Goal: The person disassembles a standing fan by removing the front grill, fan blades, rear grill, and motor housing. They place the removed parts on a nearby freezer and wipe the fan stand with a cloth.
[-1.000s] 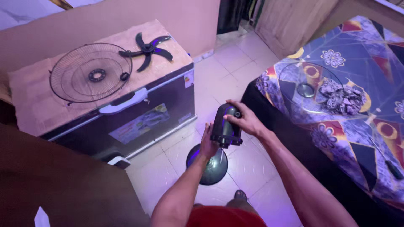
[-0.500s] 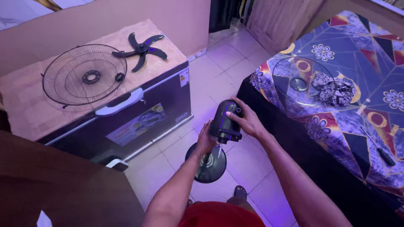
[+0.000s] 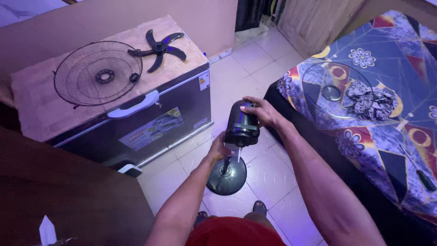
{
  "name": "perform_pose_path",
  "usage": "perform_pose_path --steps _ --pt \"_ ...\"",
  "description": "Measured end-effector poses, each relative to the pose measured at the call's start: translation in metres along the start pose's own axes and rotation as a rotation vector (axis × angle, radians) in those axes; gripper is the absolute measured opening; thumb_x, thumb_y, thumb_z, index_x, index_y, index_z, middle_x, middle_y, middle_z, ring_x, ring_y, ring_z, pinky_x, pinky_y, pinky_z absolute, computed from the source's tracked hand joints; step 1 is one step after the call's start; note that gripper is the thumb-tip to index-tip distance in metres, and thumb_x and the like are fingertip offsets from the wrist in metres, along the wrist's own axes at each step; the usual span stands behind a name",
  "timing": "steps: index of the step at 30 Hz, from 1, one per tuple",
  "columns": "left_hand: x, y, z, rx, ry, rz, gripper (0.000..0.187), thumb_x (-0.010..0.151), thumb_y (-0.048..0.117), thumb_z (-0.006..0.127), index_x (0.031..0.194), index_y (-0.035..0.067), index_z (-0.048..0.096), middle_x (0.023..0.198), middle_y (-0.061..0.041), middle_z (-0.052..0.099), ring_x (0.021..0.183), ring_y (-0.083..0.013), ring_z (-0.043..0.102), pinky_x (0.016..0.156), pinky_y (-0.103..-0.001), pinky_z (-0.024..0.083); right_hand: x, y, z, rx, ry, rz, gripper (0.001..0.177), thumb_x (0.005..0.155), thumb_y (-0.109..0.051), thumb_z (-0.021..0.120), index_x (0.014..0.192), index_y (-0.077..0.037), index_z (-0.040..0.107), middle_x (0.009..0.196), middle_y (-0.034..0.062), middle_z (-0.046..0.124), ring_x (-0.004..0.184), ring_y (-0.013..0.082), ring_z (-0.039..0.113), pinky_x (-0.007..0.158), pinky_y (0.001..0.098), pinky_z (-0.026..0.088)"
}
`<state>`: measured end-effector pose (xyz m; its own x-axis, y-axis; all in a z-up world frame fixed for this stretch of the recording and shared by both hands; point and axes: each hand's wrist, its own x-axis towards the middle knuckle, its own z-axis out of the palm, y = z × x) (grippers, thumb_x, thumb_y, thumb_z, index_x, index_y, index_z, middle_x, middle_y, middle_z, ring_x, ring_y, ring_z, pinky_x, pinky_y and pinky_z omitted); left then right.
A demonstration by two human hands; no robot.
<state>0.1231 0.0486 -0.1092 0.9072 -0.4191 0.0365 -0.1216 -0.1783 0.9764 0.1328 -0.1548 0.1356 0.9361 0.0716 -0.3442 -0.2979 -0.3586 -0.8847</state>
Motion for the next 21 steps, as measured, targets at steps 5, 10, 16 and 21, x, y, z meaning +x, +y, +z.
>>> perform_pose_path --steps 5,10,16,21 --pt "-0.004 -0.005 0.011 -0.002 0.065 -0.097 0.103 0.050 0.002 0.092 0.145 0.013 0.053 0.125 -0.006 0.071 0.119 -0.0218 0.066 0.105 -0.036 0.052 0.027 0.003 -0.012 -0.039 -0.016 0.134 0.073 0.083 -0.044 0.073 0.150 -0.022 0.052 0.143 0.0198 0.058 0.111 0.0405 0.069 0.069 0.0541 0.065" --pt "-0.012 0.015 0.010 -0.017 0.088 -0.110 0.104 0.050 0.006 0.094 0.146 0.012 0.052 0.126 -0.007 0.069 0.119 -0.0244 0.065 0.104 -0.037 0.052 0.048 -0.002 -0.016 0.006 -0.086 0.192 0.073 0.084 -0.047 0.071 0.149 -0.022 0.050 0.147 0.0193 0.053 0.110 0.0487 0.067 0.069 0.0609 0.066" --pt "-0.013 0.026 0.024 0.091 0.248 -0.067 0.107 0.050 0.015 0.101 0.143 0.007 0.048 0.132 -0.012 0.062 0.124 -0.0291 0.061 0.107 -0.039 0.050 0.064 -0.017 -0.011 -0.052 -0.108 0.233 0.067 0.086 -0.049 0.067 0.146 -0.021 0.054 0.140 0.0219 0.061 0.092 0.0513 0.072 0.067 0.0601 0.064" --pt "-0.013 0.041 0.054 0.068 0.496 -0.129 0.116 0.045 0.017 0.101 0.146 0.008 0.044 0.140 -0.014 0.056 0.130 -0.0286 0.056 0.110 -0.039 0.047 0.067 -0.017 -0.018 -0.031 -0.263 0.099 0.069 0.085 -0.047 0.068 0.144 -0.014 0.057 0.139 0.0232 0.063 0.086 0.0460 0.075 0.063 0.0573 0.066"
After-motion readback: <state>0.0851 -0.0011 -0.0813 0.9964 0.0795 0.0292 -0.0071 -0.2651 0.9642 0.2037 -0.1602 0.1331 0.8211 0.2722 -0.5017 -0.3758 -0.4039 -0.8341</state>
